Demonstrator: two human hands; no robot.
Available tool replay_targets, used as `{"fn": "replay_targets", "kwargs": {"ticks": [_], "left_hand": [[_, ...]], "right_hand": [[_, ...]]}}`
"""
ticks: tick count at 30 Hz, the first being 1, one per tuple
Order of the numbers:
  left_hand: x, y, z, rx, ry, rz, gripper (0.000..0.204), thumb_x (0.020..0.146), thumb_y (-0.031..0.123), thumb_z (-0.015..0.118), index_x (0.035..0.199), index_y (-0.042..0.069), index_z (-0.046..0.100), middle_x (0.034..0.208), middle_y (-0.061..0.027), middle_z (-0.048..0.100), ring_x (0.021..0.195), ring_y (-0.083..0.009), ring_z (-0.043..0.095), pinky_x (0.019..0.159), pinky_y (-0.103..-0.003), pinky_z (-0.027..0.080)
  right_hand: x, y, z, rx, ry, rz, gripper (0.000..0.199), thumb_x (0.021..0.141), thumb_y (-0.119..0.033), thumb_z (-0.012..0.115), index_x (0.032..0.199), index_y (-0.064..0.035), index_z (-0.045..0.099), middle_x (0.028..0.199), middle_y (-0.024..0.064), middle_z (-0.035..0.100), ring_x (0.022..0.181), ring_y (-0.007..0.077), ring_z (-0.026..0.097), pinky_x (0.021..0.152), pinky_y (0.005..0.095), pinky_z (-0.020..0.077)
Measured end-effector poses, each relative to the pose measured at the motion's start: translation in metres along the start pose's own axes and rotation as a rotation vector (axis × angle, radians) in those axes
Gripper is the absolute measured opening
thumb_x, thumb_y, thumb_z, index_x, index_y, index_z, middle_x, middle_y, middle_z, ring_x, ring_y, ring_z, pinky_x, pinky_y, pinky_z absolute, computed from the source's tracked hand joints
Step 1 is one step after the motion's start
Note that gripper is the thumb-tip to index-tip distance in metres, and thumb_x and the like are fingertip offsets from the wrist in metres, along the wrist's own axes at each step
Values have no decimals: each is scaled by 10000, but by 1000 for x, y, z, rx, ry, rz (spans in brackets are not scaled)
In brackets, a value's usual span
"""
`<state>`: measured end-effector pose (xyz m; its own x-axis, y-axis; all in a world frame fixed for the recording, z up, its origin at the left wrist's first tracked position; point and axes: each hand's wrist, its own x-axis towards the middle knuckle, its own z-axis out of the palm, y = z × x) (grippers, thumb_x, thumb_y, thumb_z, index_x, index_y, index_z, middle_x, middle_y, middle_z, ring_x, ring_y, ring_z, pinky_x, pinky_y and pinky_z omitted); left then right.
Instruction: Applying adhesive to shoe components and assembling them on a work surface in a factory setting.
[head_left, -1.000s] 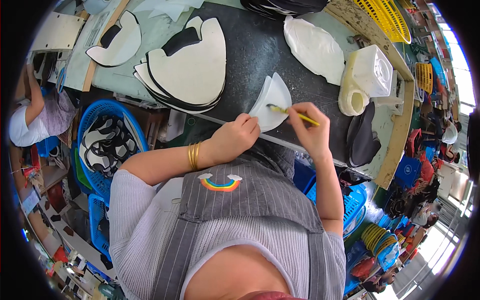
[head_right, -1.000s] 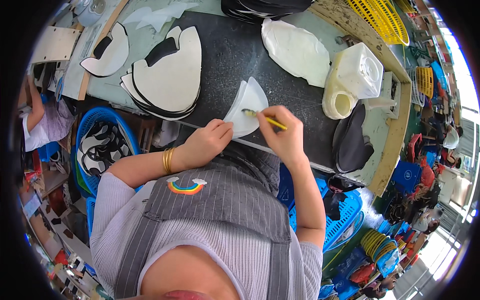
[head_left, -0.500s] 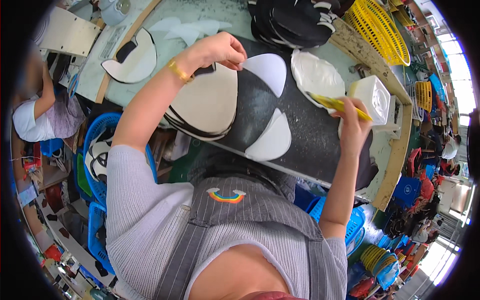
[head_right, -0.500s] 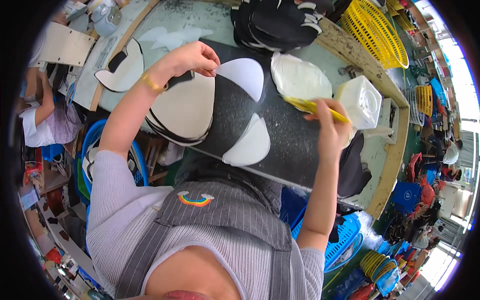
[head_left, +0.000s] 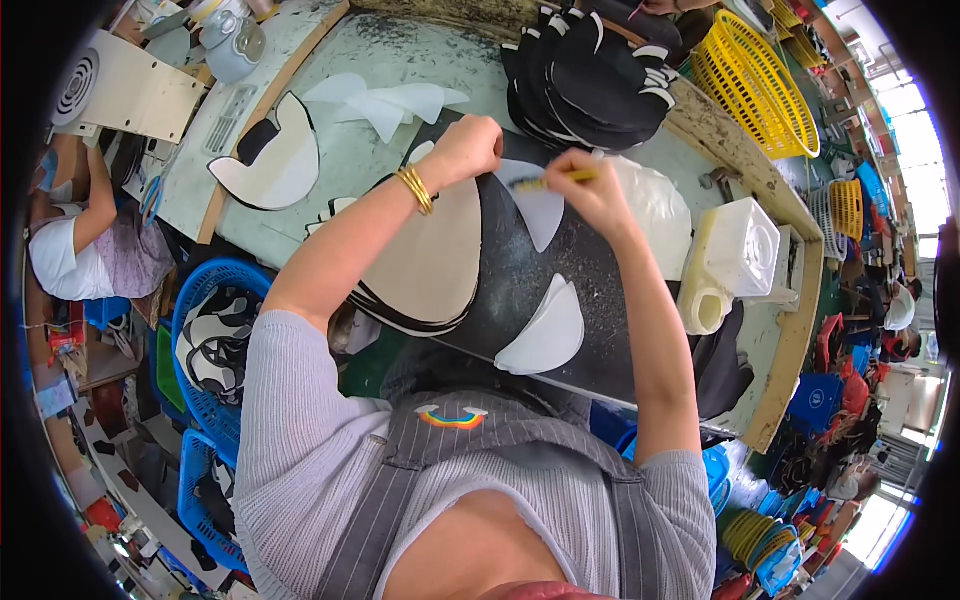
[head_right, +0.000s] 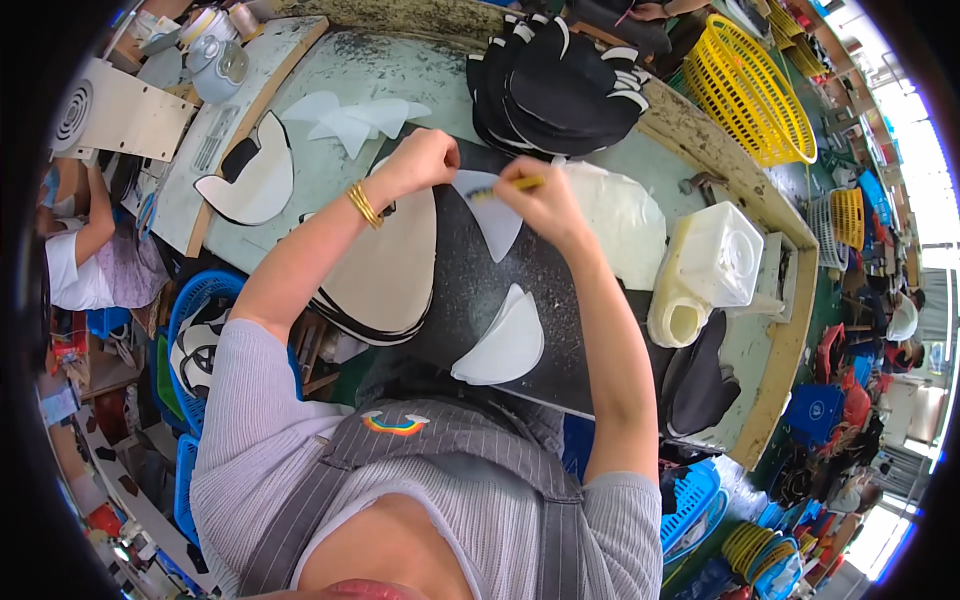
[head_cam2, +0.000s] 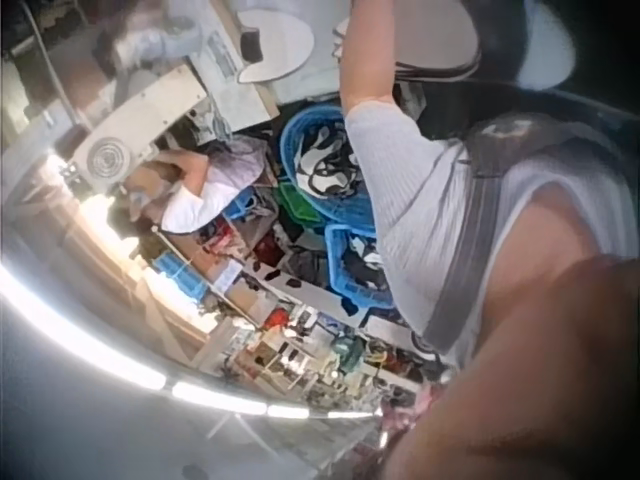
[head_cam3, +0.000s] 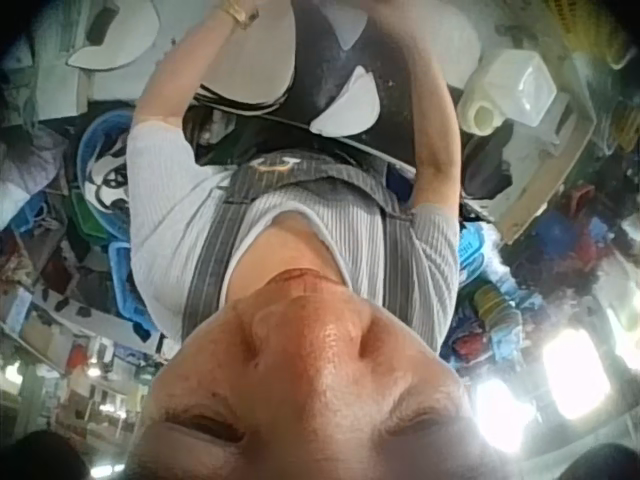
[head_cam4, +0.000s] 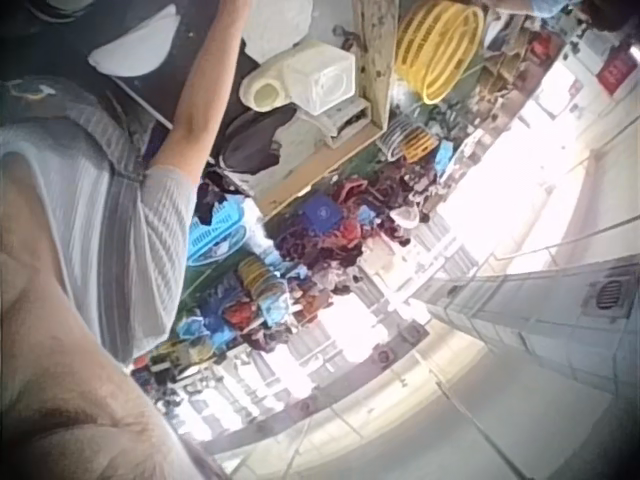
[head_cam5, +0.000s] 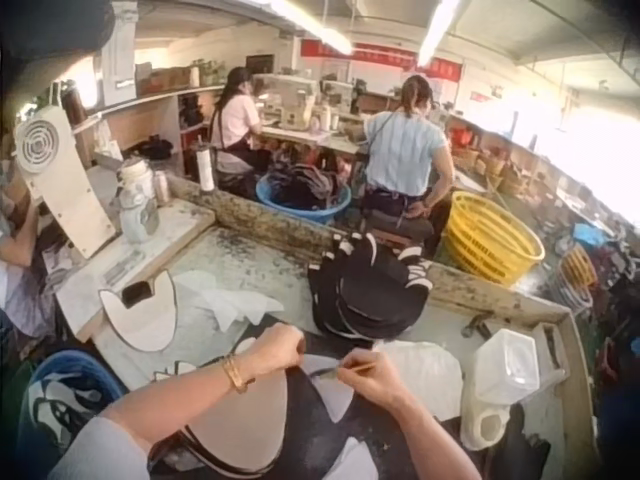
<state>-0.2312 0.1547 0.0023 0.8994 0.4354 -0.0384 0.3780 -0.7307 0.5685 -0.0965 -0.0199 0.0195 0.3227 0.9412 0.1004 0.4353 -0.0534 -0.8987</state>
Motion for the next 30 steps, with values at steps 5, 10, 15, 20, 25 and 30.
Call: {"fn": "replay_targets", "kwargs": {"ticks": [5,10,15,20,25,30], "left_hand": [[2,-2,5,4,25,17,158,614,87,657,754,17,678,727,-141,663,683,-270,653,664,-341,514],[-6,14,7,-81,73,38,135,597,90,649,715,31,679,705,-152,654,683,-304,646,650,-364,518],[-38,49,-40,-174,28,88,177,673,107,654,814,0,656,695,-84,646,644,-139,613,615,-276,479],[-40,-13,-119,-310,221,-86,181,802,101,644,943,-12,637,814,-32,638,708,-96,591,643,-225,479],[-53,-101,-150,-387,314,-370,242,789,172,673,947,-10,646,823,-85,662,731,-168,628,691,-278,499],[-108,16,-39,379,589,381,213,765,146,652,928,16,607,961,-132,594,858,-307,564,757,-391,459]], "right_hand": [[-13,-1,-12,125,206,44,174,805,-156,663,800,15,630,688,19,603,638,59,517,562,229,423],[-81,7,-8,57,49,160,120,839,-95,591,848,18,630,757,40,624,706,86,571,644,226,453],[-154,-36,-46,299,585,115,129,845,-102,608,844,27,624,764,48,615,660,105,577,614,234,455],[-229,-60,-117,-31,1050,264,205,841,-149,628,819,55,617,726,59,622,586,113,583,535,225,452],[-226,-11,-126,-234,859,438,258,829,-194,639,789,61,624,671,44,608,524,107,562,484,210,428],[-237,-24,-118,206,855,439,262,827,-213,645,822,48,632,701,90,632,482,106,537,411,204,378]]}}
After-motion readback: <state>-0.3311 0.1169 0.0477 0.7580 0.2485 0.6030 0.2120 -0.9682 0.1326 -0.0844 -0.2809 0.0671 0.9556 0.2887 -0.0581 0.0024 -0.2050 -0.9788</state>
